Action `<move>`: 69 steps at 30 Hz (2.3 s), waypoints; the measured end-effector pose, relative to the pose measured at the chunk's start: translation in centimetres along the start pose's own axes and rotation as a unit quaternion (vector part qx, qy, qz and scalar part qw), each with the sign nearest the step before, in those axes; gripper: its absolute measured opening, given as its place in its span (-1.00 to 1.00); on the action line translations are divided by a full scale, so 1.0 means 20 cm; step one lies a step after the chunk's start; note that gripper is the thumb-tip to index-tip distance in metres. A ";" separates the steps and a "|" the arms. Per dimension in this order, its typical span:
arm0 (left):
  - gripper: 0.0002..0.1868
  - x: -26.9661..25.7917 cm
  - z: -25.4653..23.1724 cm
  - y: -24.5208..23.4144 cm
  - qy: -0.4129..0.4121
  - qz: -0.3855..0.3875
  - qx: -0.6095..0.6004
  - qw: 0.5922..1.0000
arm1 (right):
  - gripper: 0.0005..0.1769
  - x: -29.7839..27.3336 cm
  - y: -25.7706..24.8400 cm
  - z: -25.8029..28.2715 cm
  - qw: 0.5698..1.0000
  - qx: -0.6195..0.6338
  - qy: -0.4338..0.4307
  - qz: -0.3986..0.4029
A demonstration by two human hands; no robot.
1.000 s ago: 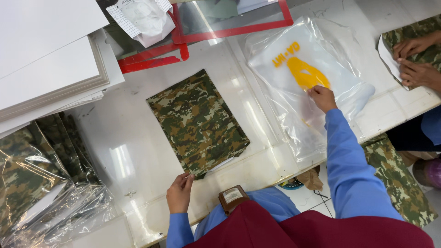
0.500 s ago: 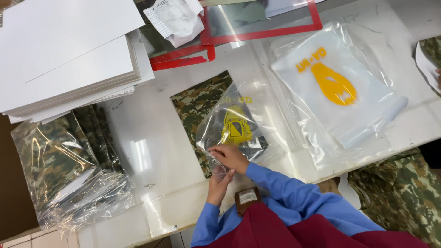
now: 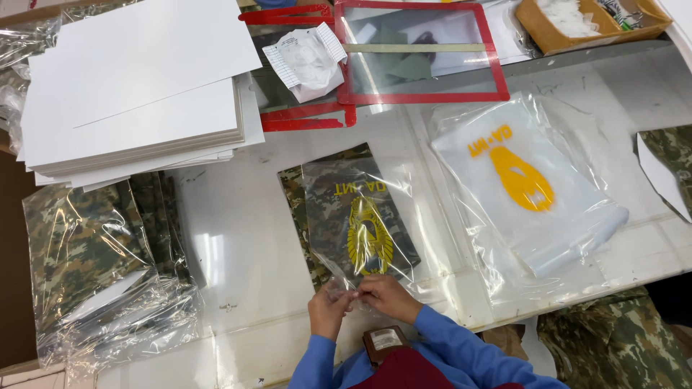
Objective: The person folds camouflage-patterned garments around white boards and places them into plastic bags.
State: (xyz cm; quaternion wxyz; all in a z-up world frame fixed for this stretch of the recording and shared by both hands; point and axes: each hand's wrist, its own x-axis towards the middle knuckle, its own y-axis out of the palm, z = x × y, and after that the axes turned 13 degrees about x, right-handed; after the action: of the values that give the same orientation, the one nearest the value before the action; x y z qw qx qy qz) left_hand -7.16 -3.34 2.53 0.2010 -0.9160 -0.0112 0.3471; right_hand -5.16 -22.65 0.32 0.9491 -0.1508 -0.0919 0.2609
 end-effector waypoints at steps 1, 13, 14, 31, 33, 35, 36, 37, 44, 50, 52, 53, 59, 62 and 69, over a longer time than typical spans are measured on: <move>-0.22 -0.01 -0.04 0.00 0.028 -0.022 0.001 0.999 | -0.91 0.01 -0.03 0.03 0.996 0.071 0.059 0.020; 0.13 -0.08 -0.08 0.07 0.051 -0.048 0.044 0.997 | -0.88 0.03 -0.13 0.08 0.975 0.146 0.146 -0.079; 0.20 -0.08 -0.07 0.08 0.063 -0.046 0.076 0.994 | -0.87 0.05 -0.17 0.08 0.982 0.077 0.128 -0.115; 0.05 -0.08 0.06 0.15 0.077 -0.022 0.090 0.993 | -0.87 0.05 -0.24 0.12 0.912 -0.262 -0.179 -0.259; 0.08 -0.09 0.02 0.16 0.110 -0.056 0.123 0.985 | -0.87 0.02 -0.25 0.15 0.933 -0.213 -0.145 -0.250; 0.06 -0.10 0.00 0.09 0.129 -0.111 0.198 0.965 | -0.84 0.03 -0.18 0.26 0.937 -0.230 -0.207 -0.162; 0.06 -0.15 -0.01 0.05 0.128 -0.112 0.202 0.964 | -0.84 -0.04 -0.15 0.21 0.937 -0.227 -0.207 -0.165; -0.21 -0.21 -0.02 0.01 0.124 -0.125 0.159 0.971 | -0.70 -0.10 -0.12 0.16 0.955 -0.248 -0.130 -0.098; -0.58 -0.15 0.67 -0.05 0.051 -0.145 0.260 0.953 | -0.22 -0.43 -0.39 0.02 0.862 -0.239 0.446 -0.031; -0.73 0.10 0.03 -0.24 0.218 -0.260 -0.016 0.941 | -0.68 0.11 -0.63 0.25 0.949 0.071 0.196 -0.235; -0.76 0.01 -0.32 -0.37 0.311 -0.379 0.012 0.871 | -0.69 0.30 -0.67 0.50 0.949 0.108 0.043 -0.293; -0.75 -0.03 -0.50 -0.42 0.402 -0.486 0.041 0.775 | -0.67 0.40 -0.70 0.63 0.921 0.140 -0.115 -0.345; -0.61 0.19 -0.43 -0.37 0.399 -0.474 0.017 0.785 | -0.47 0.53 -0.68 0.42 0.930 0.133 -0.086 -0.332; -0.55 0.26 -0.17 -0.20 0.214 -0.279 0.086 0.932 | -0.43 0.45 -0.54 0.03 0.950 0.025 0.069 -0.304; -0.61 0.15 0.42 -0.05 0.142 -0.251 0.194 0.937 | -0.60 -0.10 -0.33 -0.35 0.957 -0.072 0.135 -0.247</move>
State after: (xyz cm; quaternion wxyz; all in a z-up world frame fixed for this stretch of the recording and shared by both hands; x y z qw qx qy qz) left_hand -10.09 1.06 -4.76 0.4551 -0.8663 -0.1446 0.1466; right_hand -2.01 -30.79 -4.29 0.9742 -0.2249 -0.0161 -0.0121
